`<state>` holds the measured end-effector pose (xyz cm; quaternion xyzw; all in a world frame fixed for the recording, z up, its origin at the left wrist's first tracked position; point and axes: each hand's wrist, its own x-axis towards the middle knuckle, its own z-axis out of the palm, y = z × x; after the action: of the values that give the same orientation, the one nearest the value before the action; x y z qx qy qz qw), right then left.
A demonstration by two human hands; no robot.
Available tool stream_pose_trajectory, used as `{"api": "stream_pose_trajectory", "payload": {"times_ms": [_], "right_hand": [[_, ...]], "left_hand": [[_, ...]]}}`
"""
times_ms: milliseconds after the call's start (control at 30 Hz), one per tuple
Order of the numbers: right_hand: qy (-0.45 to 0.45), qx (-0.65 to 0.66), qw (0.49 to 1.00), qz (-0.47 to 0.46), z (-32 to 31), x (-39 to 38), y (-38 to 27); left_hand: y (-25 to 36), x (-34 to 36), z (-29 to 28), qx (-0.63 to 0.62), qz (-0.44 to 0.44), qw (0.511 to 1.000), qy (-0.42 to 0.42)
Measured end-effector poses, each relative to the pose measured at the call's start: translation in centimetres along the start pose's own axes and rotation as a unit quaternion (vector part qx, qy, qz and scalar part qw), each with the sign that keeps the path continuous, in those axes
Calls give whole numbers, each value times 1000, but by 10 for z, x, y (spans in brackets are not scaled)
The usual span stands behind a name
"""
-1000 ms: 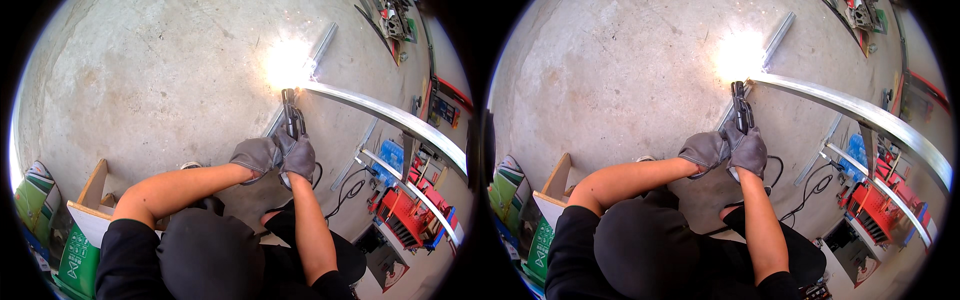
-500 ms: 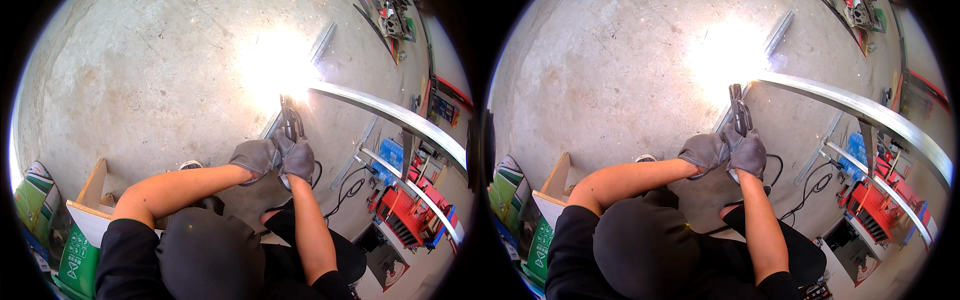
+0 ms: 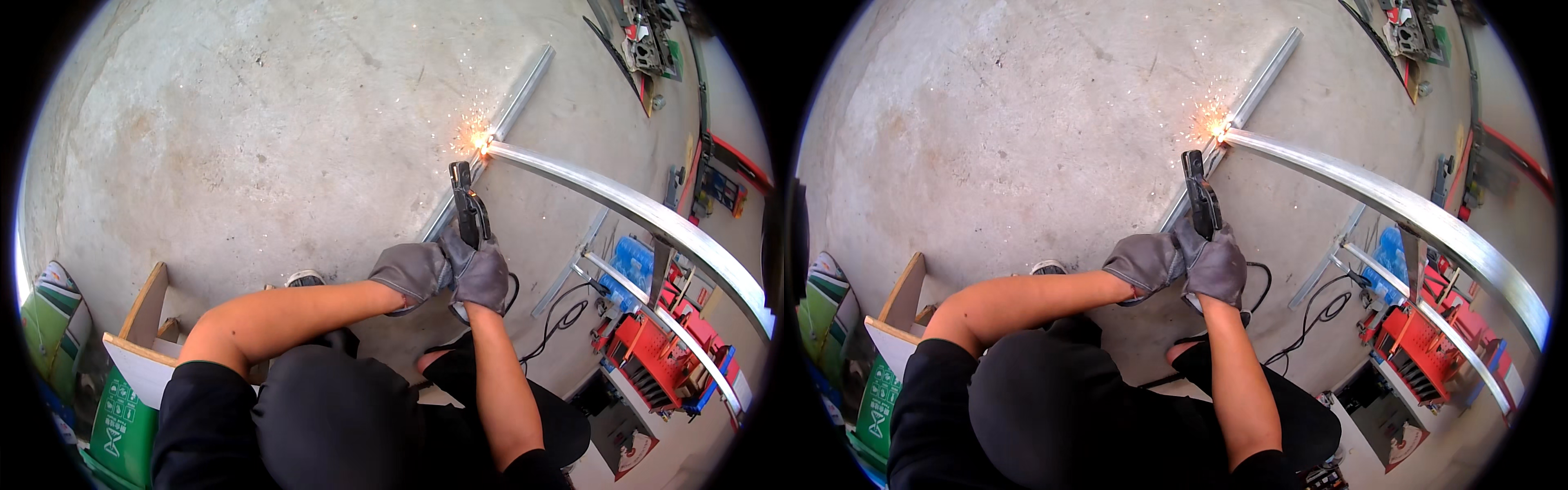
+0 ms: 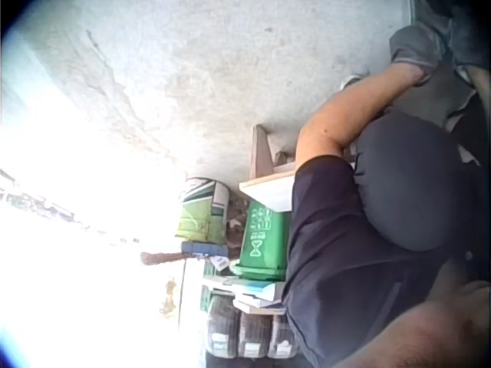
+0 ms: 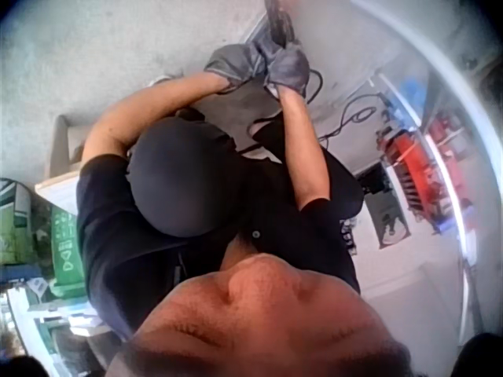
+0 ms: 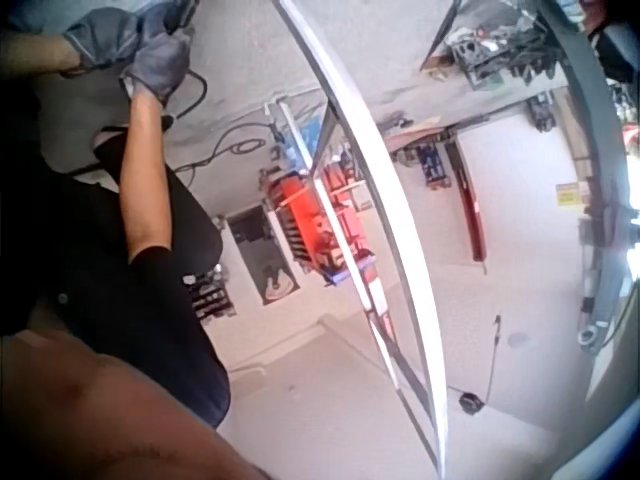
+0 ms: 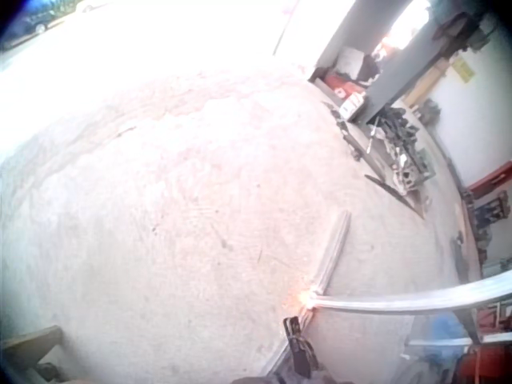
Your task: The person welds the joints of a metal frame using a welding electrode holder by hand while wearing gloves.
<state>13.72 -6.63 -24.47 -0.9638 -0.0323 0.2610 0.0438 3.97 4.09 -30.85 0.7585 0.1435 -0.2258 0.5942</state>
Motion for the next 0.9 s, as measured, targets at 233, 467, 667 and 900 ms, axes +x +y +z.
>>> {"api": "stream_pose_trajectory", "payload": {"times_ms": [233,467,667,900], "right_hand": [[6,22,999,30,-3,8,-19],[3,8,998,66,-2,15,-22],[-10,6,996,85,-3,13,-22],[11,-8,999,39,0,11,-15]], "left_hand": [[0,3,-1,-17,-28,999,-21],[-3,6,1,-10,-25,999,-18],[-4,5,4,-5,-17,1000,-6],[-8,6,8,15,-11,999,-49]]}}
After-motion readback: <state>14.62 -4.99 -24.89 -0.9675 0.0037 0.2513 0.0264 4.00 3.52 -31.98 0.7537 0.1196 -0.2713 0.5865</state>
